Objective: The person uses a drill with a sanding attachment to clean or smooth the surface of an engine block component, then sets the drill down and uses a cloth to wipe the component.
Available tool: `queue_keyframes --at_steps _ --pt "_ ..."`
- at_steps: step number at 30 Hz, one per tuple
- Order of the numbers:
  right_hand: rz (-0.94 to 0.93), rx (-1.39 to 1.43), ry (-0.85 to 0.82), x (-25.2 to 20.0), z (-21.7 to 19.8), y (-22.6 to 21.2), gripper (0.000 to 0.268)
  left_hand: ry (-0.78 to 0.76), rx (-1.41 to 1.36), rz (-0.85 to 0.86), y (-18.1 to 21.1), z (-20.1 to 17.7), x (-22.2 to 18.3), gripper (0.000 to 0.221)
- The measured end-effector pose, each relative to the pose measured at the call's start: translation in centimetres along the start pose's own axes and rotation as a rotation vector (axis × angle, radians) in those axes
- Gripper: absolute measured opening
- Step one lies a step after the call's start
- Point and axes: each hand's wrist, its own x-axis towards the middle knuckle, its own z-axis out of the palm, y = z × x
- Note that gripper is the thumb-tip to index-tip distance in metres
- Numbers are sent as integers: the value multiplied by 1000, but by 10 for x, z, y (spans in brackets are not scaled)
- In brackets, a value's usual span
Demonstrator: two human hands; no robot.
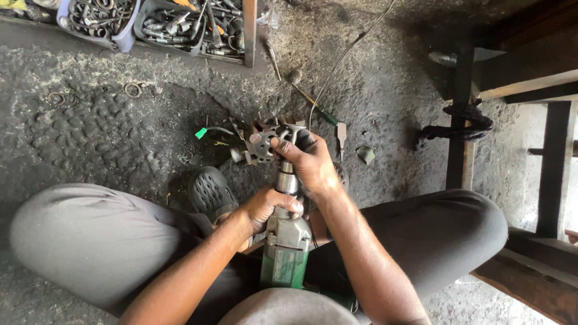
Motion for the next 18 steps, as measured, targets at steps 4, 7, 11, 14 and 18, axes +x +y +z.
queue_keyframes --at_steps 4,7,11,14,18 --pt "-27 88 36 0 0 5 26 5 18 37 3 3 -1 30" --pt "-37 64 56 0 -1 6 27 39 33 -5 9 8 -6 33" --pt "7 117 64 0 -2 6 28 77 67 -54 18 16 -13 39" --pt "-25 156 39 1 0 7 28 69 65 -32 18 17 -14 40" --pt "-50 149 24 -1 0 7 26 48 47 7 16 14 -10 39"
